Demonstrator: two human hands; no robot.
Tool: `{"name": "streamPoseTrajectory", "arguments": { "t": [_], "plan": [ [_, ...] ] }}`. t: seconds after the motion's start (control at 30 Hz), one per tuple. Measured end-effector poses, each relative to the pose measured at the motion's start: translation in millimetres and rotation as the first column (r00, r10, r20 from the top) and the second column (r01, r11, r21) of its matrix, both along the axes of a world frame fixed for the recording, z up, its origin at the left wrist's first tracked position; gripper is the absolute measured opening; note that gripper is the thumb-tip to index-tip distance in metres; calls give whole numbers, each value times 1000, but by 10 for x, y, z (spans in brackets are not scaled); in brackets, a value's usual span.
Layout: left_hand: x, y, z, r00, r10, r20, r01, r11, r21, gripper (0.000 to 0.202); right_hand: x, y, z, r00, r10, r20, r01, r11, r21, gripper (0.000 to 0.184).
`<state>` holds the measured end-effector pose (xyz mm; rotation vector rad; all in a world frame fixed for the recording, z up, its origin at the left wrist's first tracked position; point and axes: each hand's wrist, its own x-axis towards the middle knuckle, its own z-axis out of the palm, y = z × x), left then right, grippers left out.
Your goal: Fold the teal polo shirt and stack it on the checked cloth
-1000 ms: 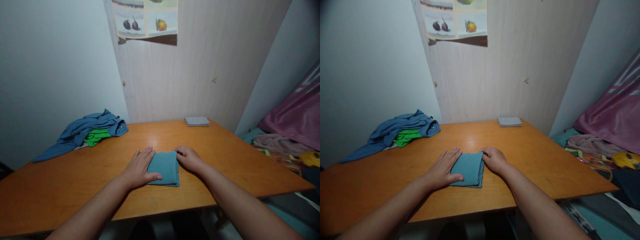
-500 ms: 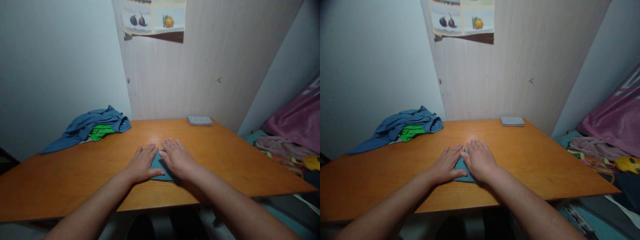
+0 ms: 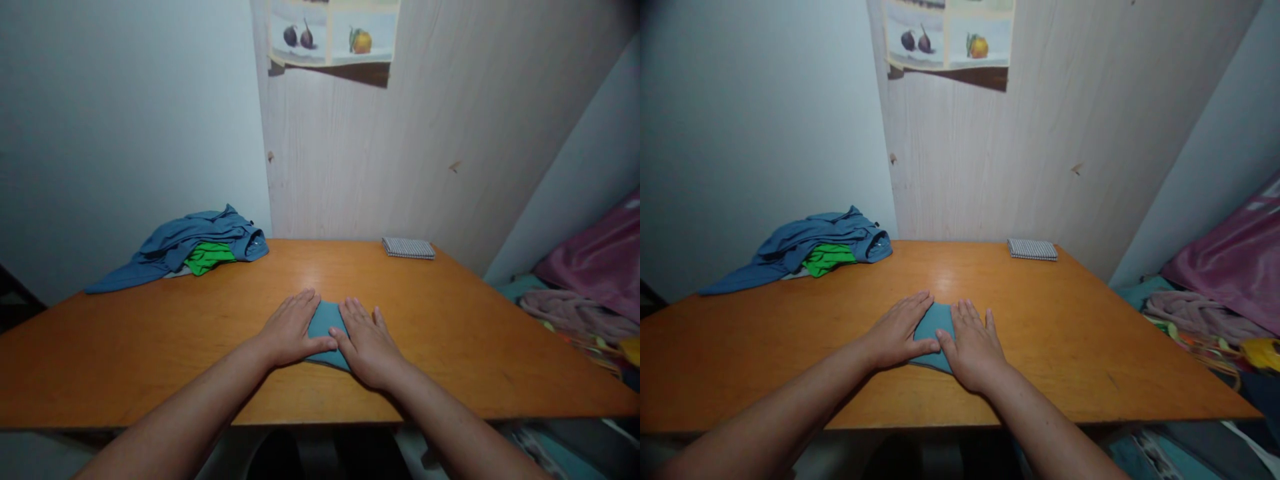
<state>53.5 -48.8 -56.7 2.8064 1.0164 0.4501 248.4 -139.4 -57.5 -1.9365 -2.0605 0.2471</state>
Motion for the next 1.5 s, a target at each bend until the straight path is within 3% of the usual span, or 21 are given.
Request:
{"name": "streamPoseTrajectory", "arguments": {
  "t": [0.33,0.53,0.7,0.83,0.93,1.07,1.23,1.5],
  "plan": [
    [26,-19,17,999,20,-41,-18,999,40,100,55,16,-41,1000,-14,-26,13,1000,-11,78],
    [6,-48,106,998,56,-28,-55,998,11,88,423,-121,-207,971,-110,-214,122,991,46,83],
    [-160,63,195,967,165,195,-160,986,-38,76,729,-312,-354,894,-169,-416,261,949,177,76],
    [-337,148,203,863,253,437,-255,965,-56,67,758,-401,-382,856,-154,-494,296,929,223,68],
    [-406,93,174,820,270,504,-291,956,-38,57,734,-416,-375,850,-147,-506,299,925,235,62],
    [-361,-79,160,841,230,490,-252,968,-22,50,726,-408,-381,863,-149,-482,297,923,246,56],
    [-171,-202,224,912,97,398,-131,990,59,48,708,-418,-359,898,-140,-417,264,930,256,52],
    [93,-15,185,967,43,252,-81,986,144,51,634,-469,-229,919,-136,-371,250,926,281,38]
  ]
}}
